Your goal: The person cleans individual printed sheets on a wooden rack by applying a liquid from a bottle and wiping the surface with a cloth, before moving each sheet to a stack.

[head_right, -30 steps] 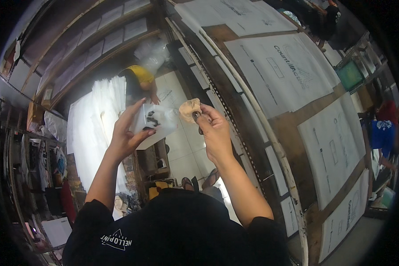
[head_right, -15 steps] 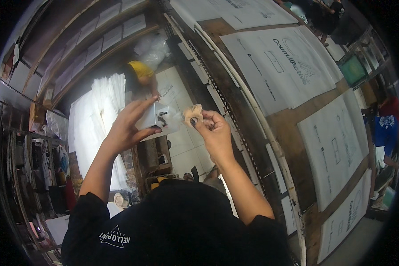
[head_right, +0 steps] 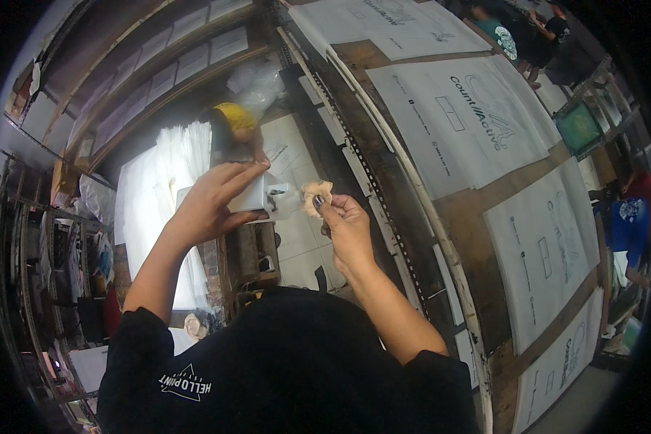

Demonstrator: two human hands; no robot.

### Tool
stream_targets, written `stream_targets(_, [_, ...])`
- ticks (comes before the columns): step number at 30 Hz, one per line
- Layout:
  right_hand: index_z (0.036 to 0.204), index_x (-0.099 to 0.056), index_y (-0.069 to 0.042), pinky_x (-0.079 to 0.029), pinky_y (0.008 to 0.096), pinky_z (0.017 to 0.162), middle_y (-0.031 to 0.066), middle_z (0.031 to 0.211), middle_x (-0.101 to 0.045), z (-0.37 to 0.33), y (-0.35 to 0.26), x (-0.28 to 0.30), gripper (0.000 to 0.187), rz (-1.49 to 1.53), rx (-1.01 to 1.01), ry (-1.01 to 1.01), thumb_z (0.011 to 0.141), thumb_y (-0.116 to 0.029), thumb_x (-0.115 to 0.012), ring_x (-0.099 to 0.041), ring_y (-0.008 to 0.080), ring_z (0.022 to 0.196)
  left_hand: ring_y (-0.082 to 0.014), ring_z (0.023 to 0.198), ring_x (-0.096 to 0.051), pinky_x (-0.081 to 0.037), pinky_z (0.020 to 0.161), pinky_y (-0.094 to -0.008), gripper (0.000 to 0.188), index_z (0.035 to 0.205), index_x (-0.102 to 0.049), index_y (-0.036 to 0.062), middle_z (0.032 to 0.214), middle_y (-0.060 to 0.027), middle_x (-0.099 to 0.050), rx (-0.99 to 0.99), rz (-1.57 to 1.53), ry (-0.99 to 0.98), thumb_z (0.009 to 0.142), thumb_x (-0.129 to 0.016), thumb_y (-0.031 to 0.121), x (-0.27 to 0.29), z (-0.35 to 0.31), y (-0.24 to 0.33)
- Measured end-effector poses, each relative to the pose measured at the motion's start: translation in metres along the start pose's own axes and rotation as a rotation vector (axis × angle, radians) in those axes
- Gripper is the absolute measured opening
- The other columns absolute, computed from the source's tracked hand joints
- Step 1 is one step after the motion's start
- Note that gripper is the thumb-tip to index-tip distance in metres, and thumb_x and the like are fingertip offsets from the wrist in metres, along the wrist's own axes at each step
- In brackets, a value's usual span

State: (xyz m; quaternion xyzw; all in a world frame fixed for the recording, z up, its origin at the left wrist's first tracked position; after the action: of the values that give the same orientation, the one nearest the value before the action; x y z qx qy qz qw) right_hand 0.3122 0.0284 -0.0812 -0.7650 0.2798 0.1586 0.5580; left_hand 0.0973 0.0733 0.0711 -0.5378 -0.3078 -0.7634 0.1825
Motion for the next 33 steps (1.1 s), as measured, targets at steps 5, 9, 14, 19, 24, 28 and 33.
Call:
stream_targets(5, [0.104, -0.062, -0.005, -0.04, 0.0211, 0.057, -0.0017, 0.083, -0.063, -0.007, 0.008, -0.001, 0.016, 0.061, -0.102, 0.006, 0.095, -0.013, -0.073, -0.05, 0.0042, 0.061, -0.0329, 0.105, -0.06, -0.048, 0.093, -0.0433, 0.075, 0.145, -0.054, 0.0117, 0.113, -0.0123, -0.063, -0.03, 0.054, -0.051, 0.078, -0.084, 0.027, 0.006, 0.004, 0.005])
stream_targets(9, [0.104, -0.062, -0.006, -0.041, 0.021, 0.057, -0.0014, 0.085, -0.063, -0.01, 0.009, -0.001, 0.013, 0.067, -0.108, 0.017, 0.096, -0.012, -0.071, -0.05, 0.0044, 0.061, -0.0323, 0.105, -0.06, -0.048, 0.093, -0.0434, 0.075, 0.145, -0.054, 0.0121, 0.111, -0.0115, -0.063, -0.039, 0.082, -0.068, 0.077, -0.084, 0.027, 0.007, 0.004, 0.006])
stream_targets(14, [0.103, -0.062, -0.007, -0.041, 0.0213, 0.057, -0.0009, 0.085, -0.064, -0.013, 0.011, 0.001, 0.013, 0.04, -0.08, 0.031, 0.095, -0.011, -0.071, -0.051, 0.0045, 0.061, -0.0345, 0.106, -0.059, -0.048, 0.093, -0.0447, 0.078, 0.146, -0.052, 0.0115, 0.115, -0.0137, -0.062, 0.005, 0.064, -0.099, 0.076, -0.085, 0.022, 0.005, -0.001, 0.008])
stream_targets(19, [0.105, -0.062, -0.006, -0.04, 0.0215, 0.057, -0.0011, 0.085, -0.064, -0.015, 0.015, -0.001, 0.016, -0.018, -0.08, 0.054, 0.094, -0.012, -0.072, -0.051, 0.0047, 0.061, -0.0328, 0.101, -0.06, -0.048, 0.09, -0.0424, 0.073, 0.144, -0.054, 0.011, 0.107, -0.012, -0.063, -0.011, 0.053, -0.039, 0.079, -0.083, 0.029, -0.002, -0.01, 0.003])
stream_targets(24, [0.109, -0.063, -0.005, -0.041, 0.0228, 0.06, -0.0017, 0.086, -0.063, -0.023, 0.026, -0.008, 0.02, -0.096, -0.144, 0.084, 0.095, -0.017, -0.071, -0.051, 0.0053, 0.065, -0.0337, 0.102, -0.06, -0.048, 0.092, -0.0434, 0.075, 0.145, -0.052, 0.0088, 0.112, -0.0141, -0.063, 0.02, 0.02, 0.001, 0.08, -0.082, 0.031, -0.01, -0.04, -0.006])
stream_targets(28, [0.109, -0.064, -0.01, -0.04, 0.023, 0.061, -0.0041, 0.087, -0.062, -0.026, 0.013, -0.014, 0.018, -0.086, -0.204, -0.046, 0.096, -0.021, -0.069, -0.052, 0.0057, 0.07, -0.0364, 0.107, -0.059, -0.047, 0.094, -0.045, 0.079, 0.145, -0.048, 0.0032, 0.118, -0.0178, -0.061, 0.107, -0.066, 0.114, 0.08, -0.082, 0.032, -0.025, -0.072, -0.016])
stream_targets(33, [0.105, -0.065, -0.012, -0.038, 0.025, 0.056, -0.0042, 0.081, -0.06, -0.03, 0.013, -0.036, 0.014, -0.041, -0.399, -0.058, 0.097, -0.022, -0.07, -0.046, 0.0071, 0.061, -0.0419, 0.119, -0.057, -0.046, 0.101, -0.0466, 0.073, 0.14, -0.044, 0.0004, 0.126, -0.0214, -0.059, 0.362, -0.304, 0.356, 0.083, -0.081, 0.027, -0.084, -0.138, -0.025])
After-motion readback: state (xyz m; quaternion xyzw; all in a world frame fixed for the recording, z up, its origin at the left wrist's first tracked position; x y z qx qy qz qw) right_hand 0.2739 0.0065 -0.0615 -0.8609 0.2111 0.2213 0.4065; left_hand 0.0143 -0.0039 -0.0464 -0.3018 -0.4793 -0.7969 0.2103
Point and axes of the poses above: each hand's wrist, its own z-axis towards the middle knuckle, its own x-axis out of the back of the hand, y = z × x, the point moved 3 cm from there along z, towards the middle knuckle
